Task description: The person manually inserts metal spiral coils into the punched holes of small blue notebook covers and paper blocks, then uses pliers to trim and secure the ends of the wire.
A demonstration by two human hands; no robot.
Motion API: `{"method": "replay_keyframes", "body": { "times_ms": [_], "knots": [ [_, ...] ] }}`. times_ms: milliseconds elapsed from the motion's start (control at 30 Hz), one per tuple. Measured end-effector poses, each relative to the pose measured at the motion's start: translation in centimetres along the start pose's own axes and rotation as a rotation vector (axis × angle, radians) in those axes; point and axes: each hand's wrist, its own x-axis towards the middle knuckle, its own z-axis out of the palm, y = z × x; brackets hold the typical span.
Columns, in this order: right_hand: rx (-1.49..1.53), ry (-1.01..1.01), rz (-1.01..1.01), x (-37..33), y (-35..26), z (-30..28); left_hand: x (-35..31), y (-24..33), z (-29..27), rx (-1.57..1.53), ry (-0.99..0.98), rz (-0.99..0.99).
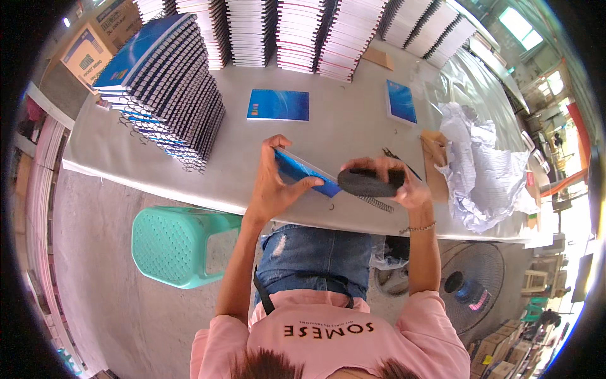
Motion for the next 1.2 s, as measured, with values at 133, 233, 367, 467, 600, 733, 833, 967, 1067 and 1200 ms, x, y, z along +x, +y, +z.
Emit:
{"method": "replay_keyframes", "body": {
  "times_ms": [133, 233, 367, 467, 600, 733, 833, 967, 1067, 1200],
  "knots": [
    [-0.491, 0.205, 0.190, 0.1, -0.5, 1.4, 0.0, -0.7, 0.0, -0.096, -0.023, -0.085],
    [-0.659, 0.294, 0.198, -0.2, 0.7, 2.2, 0.3, -0.5, -0.4, -0.069, -0.074, -0.072],
    [-1.123, 0.568, 0.092, -0.1, 2.8, 1.6, 0.2, -0.3, -0.3, 0.006, -0.081, -0.047],
    [-1.396, 0.697, 0.042, -0.7, 4.5, 0.9, 0.3, 0.0, 0.0, 0.020, -0.046, 0.021],
    [-1.320, 0.620, 0.015, -1.8, 4.5, -0.4, 0.2, 0.2, 0.3, -0.035, -0.055, -0.026],
    [-0.157, 0.240, 0.087, -2.3, 0.8, 0.4, -0.1, -0.2, 0.7, -0.087, -0.022, -0.010],
    [-0.067, 0.066, 0.012, -2.3, -0.3, 1.3, -0.1, -0.4, 0.7, -0.067, -0.034, -0.010],
    [-0.662, 0.263, 0.236, -1.2, 0.1, 1.5, 0.0, -1.0, 0.6, -0.139, -0.050, -0.060],
    [-0.575, 0.313, 0.235, -1.3, 0.0, 1.3, 0.2, -0.5, 0.6, -0.085, -0.050, -0.076],
    [-0.672, 0.304, 0.232, -1.0, -1.4, 3.1, 0.4, -0.6, 0.3, -0.237, -0.079, -0.157]
  ]
}}
